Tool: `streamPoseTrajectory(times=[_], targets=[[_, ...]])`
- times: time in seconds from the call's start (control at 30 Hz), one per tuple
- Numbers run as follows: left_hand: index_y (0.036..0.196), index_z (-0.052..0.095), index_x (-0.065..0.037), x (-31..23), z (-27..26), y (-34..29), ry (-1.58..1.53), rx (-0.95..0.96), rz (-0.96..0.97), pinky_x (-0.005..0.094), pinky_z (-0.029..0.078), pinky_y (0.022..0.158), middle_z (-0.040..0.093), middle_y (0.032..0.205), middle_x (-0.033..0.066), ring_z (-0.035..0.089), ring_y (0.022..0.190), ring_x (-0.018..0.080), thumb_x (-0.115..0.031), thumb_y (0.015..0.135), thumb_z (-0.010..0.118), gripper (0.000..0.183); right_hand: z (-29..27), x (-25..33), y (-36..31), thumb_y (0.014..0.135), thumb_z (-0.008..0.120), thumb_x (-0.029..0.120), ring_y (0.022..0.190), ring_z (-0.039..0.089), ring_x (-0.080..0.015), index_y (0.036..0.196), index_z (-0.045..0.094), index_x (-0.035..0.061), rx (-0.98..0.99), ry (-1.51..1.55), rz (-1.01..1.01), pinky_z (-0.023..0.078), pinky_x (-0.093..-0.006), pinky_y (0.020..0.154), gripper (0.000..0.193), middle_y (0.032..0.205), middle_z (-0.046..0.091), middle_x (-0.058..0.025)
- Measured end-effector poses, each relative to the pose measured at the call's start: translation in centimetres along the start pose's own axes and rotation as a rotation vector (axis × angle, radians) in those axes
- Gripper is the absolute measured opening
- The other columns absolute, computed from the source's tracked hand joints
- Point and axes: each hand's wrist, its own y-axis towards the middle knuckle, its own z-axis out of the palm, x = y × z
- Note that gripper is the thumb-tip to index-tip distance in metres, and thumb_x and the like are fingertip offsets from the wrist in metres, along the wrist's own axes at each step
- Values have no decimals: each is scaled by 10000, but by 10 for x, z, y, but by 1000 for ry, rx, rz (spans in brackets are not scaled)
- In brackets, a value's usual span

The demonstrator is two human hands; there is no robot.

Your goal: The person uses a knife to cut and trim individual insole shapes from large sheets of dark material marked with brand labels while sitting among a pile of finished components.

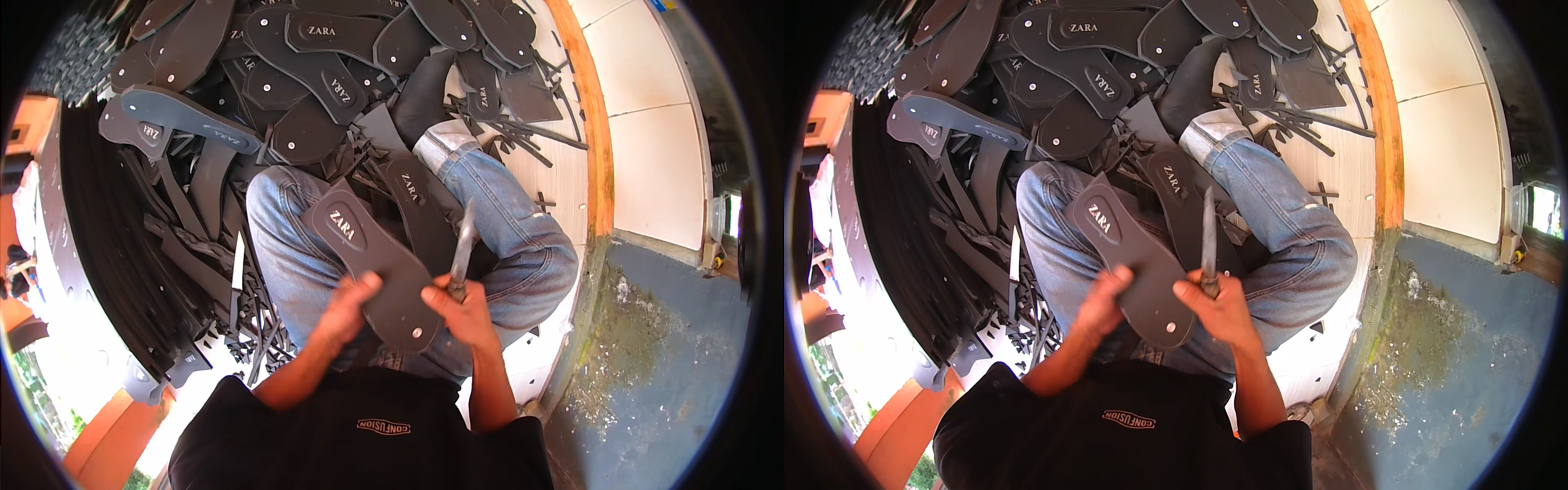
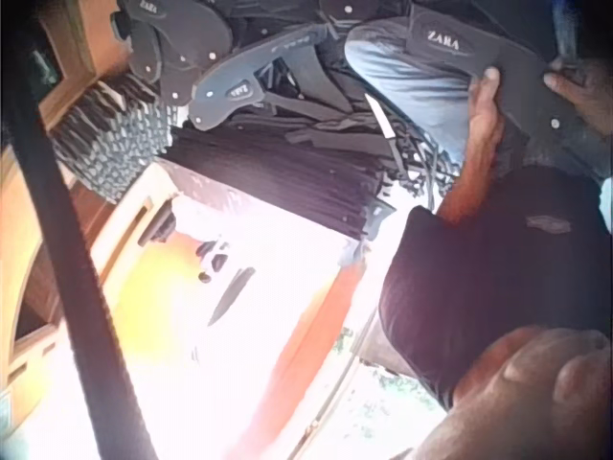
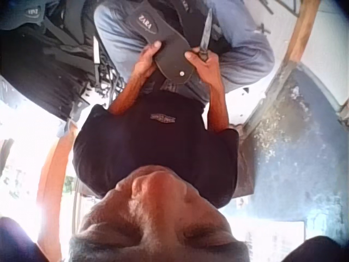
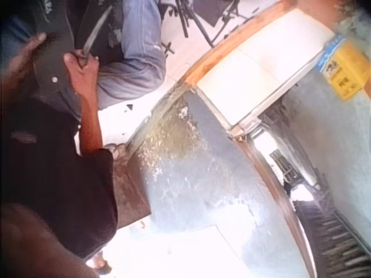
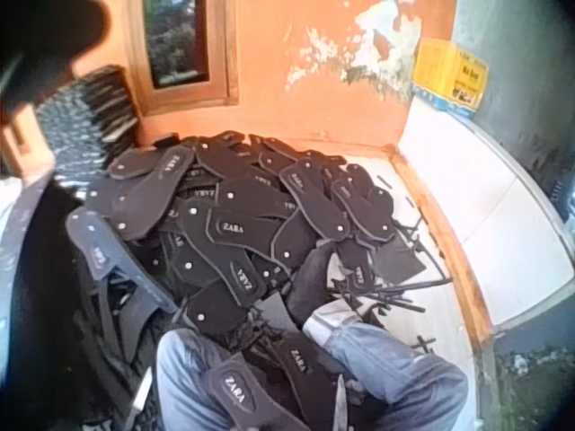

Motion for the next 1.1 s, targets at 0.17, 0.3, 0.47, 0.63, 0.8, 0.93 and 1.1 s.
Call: streamPoseTrajectory(times=[0.17, 0.3, 0.47, 0.63, 0.8, 0.93, 1.1], targets=[[969, 572, -47, -73, -7, 37, 22, -71, 238, 237, 517, 588, 637, 814, 59, 613, 638, 111, -266, 897, 585, 231, 11, -21, -34, 849, 659, 250, 513, 490, -68, 728, 572, 9, 82, -107, -42, 356, -257, 475, 283, 555, 532, 6], [830, 556, -55, -72, -3, 29, 312, 157, 117, 216, 492, 564, 610, 725, 18, 579, 602, 80, -275, 882, 612, 233, 15, -15, -30, 856, 638, 317, 458, 522, -212, 650, 515, 3, -145, -371, -66, 379, -336, 460, 395, 492, 504, -86], [836, 580, -23, -65, 12, 22, 434, 221, 35, 206, 482, 565, 615, 717, 27, 584, 609, 80, -259, 846, 662, 251, 11, -24, -22, 856, 627, 350, 432, 444, -280, 603, 467, 4, -275, -562, -139, 362, -374, 433, 458, 456, 431, -135], [842, 611, -5, -61, 18, 25, 431, 248, 6, 214, 488, 573, 630, 730, 37, 595, 616, 89, -225, 826, 687, 233, 6, -37, -25, 860, 641, 308, 414, 337, -117, 595, 454, 3, -303, -578, -161, 313, -323, 402, 445, 439, 385, -81], [883, 644, 36, -63, 20, 22, 557, 292, 1, 203, 471, 554, 653, 741, 46, 592, 619, 78, -248, 818, 700, 297, 5, -27, -21, 839, 644, 201, 409, 352, -230, 607, 461, -9, -277, -604, -183, 329, -347, 423, 362, 469, 424, -145], [897, 657, 36, -60, 20, 20, 797, 276, -29, 202, 440, 508, 645, 727, 30, 567, 599, 64, -278, 798, 719, 336, 4, 1, 6, 797, 649, 194, 569, 542, -429, 664, 535, -4, -239, -771, -284, 402, -458, 508, 264, 556, 507, -232], [889, 665, 21, -58, 18, 22, 638, 220, 105, 199, 423, 494, 635, 726, 33, 549, 586, 57, -326, 779, 732, 370, 1, 23, 34, 817, 642, 183, 538, 515, -272, 675, 534, -20, -317, -477, -271, 384, -373, 504, 269, 563, 531, -144]])
